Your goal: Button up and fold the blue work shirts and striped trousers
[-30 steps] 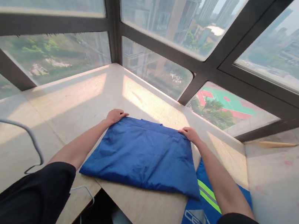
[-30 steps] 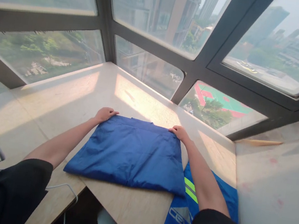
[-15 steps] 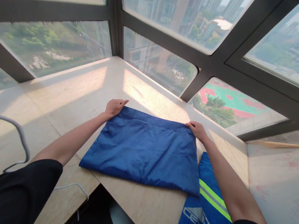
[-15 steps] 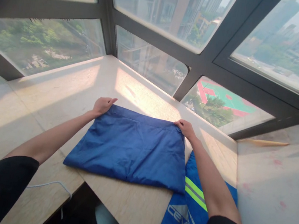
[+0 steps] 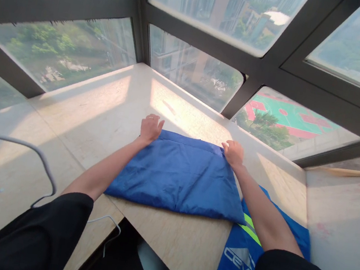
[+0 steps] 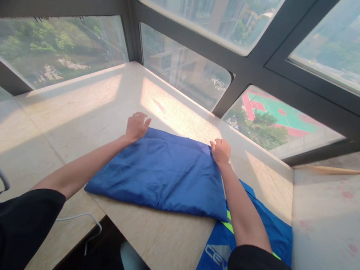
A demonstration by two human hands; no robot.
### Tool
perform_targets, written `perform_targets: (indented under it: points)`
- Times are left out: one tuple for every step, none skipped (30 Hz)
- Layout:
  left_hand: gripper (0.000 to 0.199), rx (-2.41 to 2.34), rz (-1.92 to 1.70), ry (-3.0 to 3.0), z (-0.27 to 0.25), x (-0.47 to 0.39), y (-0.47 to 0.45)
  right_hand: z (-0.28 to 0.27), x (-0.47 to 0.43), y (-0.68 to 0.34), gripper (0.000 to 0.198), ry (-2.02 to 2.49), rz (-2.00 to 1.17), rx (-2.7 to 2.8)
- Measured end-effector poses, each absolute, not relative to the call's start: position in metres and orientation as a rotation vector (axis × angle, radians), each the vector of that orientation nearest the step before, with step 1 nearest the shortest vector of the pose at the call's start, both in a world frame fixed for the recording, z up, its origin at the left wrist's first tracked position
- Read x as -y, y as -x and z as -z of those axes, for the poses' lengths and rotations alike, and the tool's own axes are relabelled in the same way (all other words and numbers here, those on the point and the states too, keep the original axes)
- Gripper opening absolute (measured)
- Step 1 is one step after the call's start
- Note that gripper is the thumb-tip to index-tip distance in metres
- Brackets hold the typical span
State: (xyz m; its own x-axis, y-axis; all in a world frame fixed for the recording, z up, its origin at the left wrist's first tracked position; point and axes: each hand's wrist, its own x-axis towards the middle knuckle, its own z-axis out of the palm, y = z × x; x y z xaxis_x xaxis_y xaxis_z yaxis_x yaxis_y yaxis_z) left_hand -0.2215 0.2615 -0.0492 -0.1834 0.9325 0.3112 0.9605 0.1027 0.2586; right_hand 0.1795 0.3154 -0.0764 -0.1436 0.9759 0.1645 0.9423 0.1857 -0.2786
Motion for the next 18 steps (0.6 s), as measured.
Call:
perform_targets:
  points:
    - [0.047,2.216,0.639,2.033,0.048,-0.256,0.205,0.075,-0.309,-0.169,0.042,1.828,-0.058,2.124]
    - [0.048,2.146,0.623,2.122,0.049,-0.250,0.187,0.074,-0.300,-0.156,0.045,1.821,0.042,2.096]
    - [0.049,2.062,0.600,2.208,0.051,-0.243,0.168,0.074,-0.289,-0.141,0.047,1.780,0.091,2.124]
    - [0.050,1.987,0.571,2.279,0.054,-0.236,0.149,0.075,-0.276,-0.125,0.050,1.708,0.098,2.193]
    - [0.049,1.920,0.534,2.349,0.058,-0.228,0.131,0.077,-0.261,-0.109,0.052,1.625,0.089,2.269]
    - [0.050,1.871,0.497,2.414,0.063,-0.220,0.116,0.081,-0.246,-0.094,0.053,1.546,0.073,2.343]
    - [0.050,1.846,0.464,2.463,0.069,-0.214,0.104,0.085,-0.231,-0.081,0.053,1.491,0.054,2.394]
    - [0.052,1.846,0.432,2.497,0.074,-0.208,0.096,0.089,-0.217,-0.072,0.051,1.463,0.031,2.426]
    - [0.053,1.861,0.404,2.521,0.078,-0.203,0.093,0.094,-0.205,-0.067,0.052,1.466,0.007,2.435]
    - [0.056,1.880,0.384,2.536,0.083,-0.200,0.093,0.098,-0.196,-0.067,0.054,1.473,-0.016,2.446]
    - [0.059,1.904,0.370,2.543,0.086,-0.198,0.096,0.102,-0.190,-0.070,0.056,1.484,-0.037,2.456]
    - [0.062,1.928,0.364,2.542,0.088,-0.197,0.102,0.105,-0.186,-0.077,0.059,1.497,-0.056,2.464]
    - [0.065,1.951,0.364,2.534,0.090,-0.197,0.110,0.107,-0.186,-0.086,0.062,1.510,-0.073,2.473]
    - [0.066,1.973,0.369,2.520,0.090,-0.197,0.119,0.108,-0.187,-0.096,0.064,1.525,-0.089,2.479]
    - [0.066,1.999,0.373,2.498,0.091,-0.198,0.129,0.109,-0.190,-0.107,0.065,1.544,-0.104,2.483]
    - [0.066,2.026,0.376,2.472,0.090,-0.199,0.139,0.108,-0.193,-0.118,0.066,1.564,-0.120,2.488]
    - [0.066,2.051,0.373,2.449,0.090,-0.199,0.148,0.108,-0.197,-0.128,0.067,1.579,-0.135,2.497]
    - [0.066,2.073,0.363,2.433,0.089,-0.200,0.158,0.106,-0.201,-0.136,0.067,1.587,-0.148,2.512]
